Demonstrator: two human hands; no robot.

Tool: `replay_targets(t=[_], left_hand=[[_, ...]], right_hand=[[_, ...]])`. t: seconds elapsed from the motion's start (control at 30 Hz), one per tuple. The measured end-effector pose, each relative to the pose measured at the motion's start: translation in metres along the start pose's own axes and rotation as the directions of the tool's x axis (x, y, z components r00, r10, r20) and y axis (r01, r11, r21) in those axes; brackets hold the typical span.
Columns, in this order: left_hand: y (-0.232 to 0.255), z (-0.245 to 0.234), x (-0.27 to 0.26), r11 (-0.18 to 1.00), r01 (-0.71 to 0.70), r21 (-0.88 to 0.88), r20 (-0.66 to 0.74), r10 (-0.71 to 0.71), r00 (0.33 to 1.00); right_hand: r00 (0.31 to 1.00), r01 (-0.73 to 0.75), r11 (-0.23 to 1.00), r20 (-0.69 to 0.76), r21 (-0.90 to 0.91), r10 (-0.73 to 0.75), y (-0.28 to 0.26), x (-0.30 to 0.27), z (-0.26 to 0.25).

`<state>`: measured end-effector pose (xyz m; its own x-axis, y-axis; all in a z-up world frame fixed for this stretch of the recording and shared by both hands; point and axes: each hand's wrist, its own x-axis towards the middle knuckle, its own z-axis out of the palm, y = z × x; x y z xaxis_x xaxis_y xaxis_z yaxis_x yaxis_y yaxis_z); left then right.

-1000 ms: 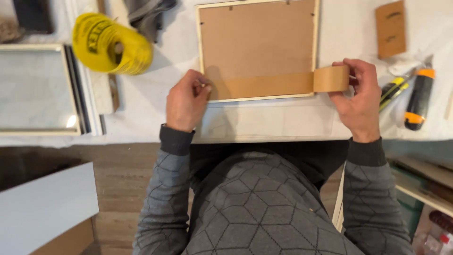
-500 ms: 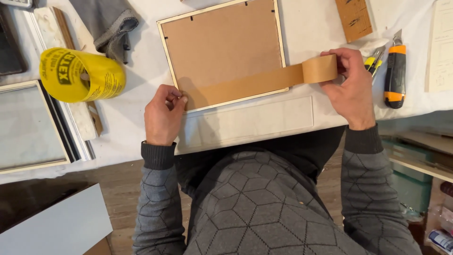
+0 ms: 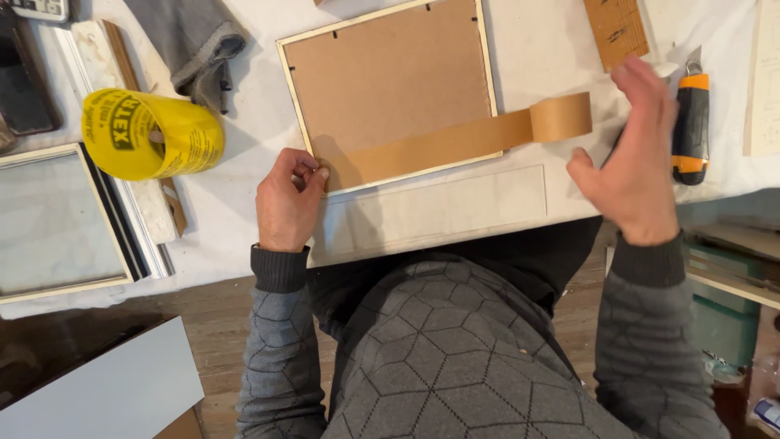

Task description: Applying adhesive tape and liquid sealant to a picture frame component at a workbench.

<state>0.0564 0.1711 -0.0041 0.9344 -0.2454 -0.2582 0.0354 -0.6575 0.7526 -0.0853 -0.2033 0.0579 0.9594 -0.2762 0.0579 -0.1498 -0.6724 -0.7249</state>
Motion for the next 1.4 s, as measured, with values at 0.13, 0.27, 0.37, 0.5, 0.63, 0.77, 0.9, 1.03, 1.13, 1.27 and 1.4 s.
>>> replay_targets(t=[0.13, 0.27, 0.37, 0.5, 0.63, 0.77, 0.9, 1.03, 1.13, 1.27, 1.4], left_hand=[[0.006, 0.000, 0.000, 1.000, -0.003, -0.014, 0.004, 0.003, 1.000], [0.004, 0.000, 0.000, 1.000, 0.016, -0.015, 0.008, -0.016, 1.000], [0.004, 0.000, 0.001, 1.000, 0.018, 0.015, -0.001, -0.018, 1.000], [0.031, -0.003, -0.005, 0.951, -0.126, 0.283, -0.101, 0.160, 0.982], [0.092, 0.014, 0.002, 0.852, -0.368, 0.371, -0.115, 0.436, 0.893], [0.120, 0.065, 0.042, 0.765, -0.643, -0.035, 0.294, 0.623, 0.725], [0.129, 0.114, 0.080, 0.681, -0.721, -0.127, 0.653, 0.605, 0.457], [0.127, 0.128, 0.087, 0.650, -0.760, 0.007, 0.754, 0.496, 0.431], [0.131, 0.127, 0.092, 0.697, -0.717, -0.030, 0.780, 0.465, 0.419], [0.128, 0.131, 0.093, 0.657, -0.753, -0.042, 0.784, 0.489, 0.383], [0.133, 0.131, 0.096, 0.666, -0.745, -0.019, 0.822, 0.435, 0.368]], right_hand=[[0.986, 0.157, 0.953, -0.012, -0.261, -0.165, -0.042, -0.017, 0.023], [0.939, 0.299, 0.934, 0.237, -0.196, -0.250, -0.063, -0.021, 0.067], [0.926, 0.332, 0.909, 0.268, -0.251, -0.265, -0.062, -0.023, 0.084], [0.943, 0.290, 0.927, 0.238, -0.237, -0.234, -0.053, -0.028, 0.092], [0.943, 0.308, 0.913, 0.217, -0.268, -0.254, -0.047, -0.033, 0.097], [0.948, 0.305, 0.914, 0.182, -0.270, -0.262, -0.048, -0.033, 0.098], [0.944, 0.323, 0.915, 0.156, -0.242, -0.292, -0.045, -0.033, 0.096], [0.939, 0.340, 0.917, 0.131, -0.209, -0.318, -0.046, -0.037, 0.086], [0.948, 0.316, 0.938, 0.020, -0.143, -0.317, -0.032, -0.047, 0.070], [0.963, -0.073, 0.927, -0.269, -0.367, -0.030, -0.007, -0.062, 0.029], [0.929, -0.288, 0.811, -0.355, -0.509, 0.107, 0.036, -0.071, 0.009]])
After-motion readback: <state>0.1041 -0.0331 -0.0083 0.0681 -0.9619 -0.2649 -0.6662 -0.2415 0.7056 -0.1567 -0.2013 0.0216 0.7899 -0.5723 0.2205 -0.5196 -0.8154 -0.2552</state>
